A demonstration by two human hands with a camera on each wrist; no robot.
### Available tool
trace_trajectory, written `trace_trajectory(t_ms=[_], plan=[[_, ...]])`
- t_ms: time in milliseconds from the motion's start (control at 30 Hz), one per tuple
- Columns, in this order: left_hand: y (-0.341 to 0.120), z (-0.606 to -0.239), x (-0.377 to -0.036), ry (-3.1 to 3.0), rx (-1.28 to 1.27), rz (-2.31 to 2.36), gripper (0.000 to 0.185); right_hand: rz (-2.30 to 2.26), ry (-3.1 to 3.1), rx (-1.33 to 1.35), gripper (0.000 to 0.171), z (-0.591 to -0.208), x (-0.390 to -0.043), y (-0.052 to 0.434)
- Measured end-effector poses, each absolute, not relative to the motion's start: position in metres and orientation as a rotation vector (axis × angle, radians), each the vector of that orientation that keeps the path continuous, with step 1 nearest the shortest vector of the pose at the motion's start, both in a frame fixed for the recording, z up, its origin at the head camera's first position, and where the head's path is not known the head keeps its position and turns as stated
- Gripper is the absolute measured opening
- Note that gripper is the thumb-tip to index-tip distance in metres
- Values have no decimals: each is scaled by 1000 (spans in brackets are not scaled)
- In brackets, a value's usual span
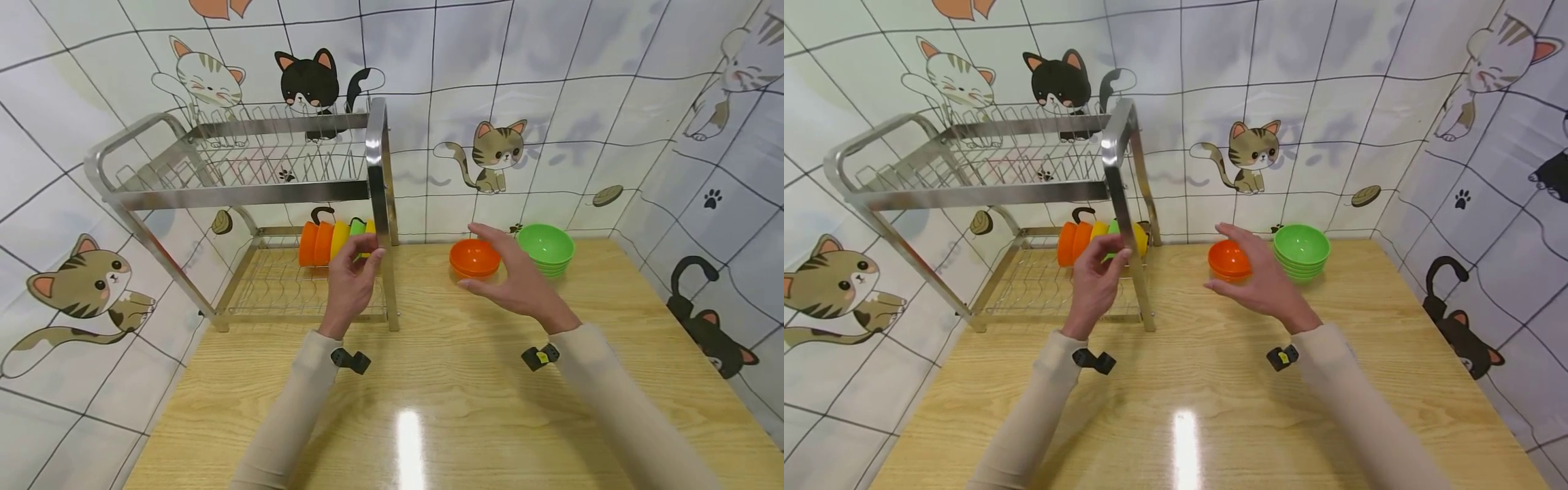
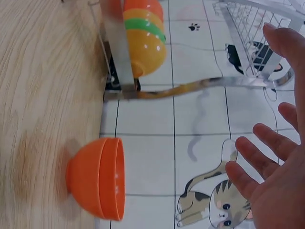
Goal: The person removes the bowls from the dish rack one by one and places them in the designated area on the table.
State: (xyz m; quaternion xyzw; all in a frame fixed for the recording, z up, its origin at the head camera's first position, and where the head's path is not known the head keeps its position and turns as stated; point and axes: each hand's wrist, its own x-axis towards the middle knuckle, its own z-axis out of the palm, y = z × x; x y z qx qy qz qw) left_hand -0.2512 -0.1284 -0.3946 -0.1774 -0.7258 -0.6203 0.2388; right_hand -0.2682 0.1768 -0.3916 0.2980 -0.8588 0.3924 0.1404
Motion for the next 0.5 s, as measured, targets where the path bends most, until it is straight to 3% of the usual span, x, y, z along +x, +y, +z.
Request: trace_trajectory(t_ms=[300,500], plan=[[-138,-388,-252,-2027,-560,-1664,29,1265,-2436,935,94,-383,-265,146],[-148,-387,-253,-2067,-612,-1638,43,1333,-2424,983,92,-377,-265,127]])
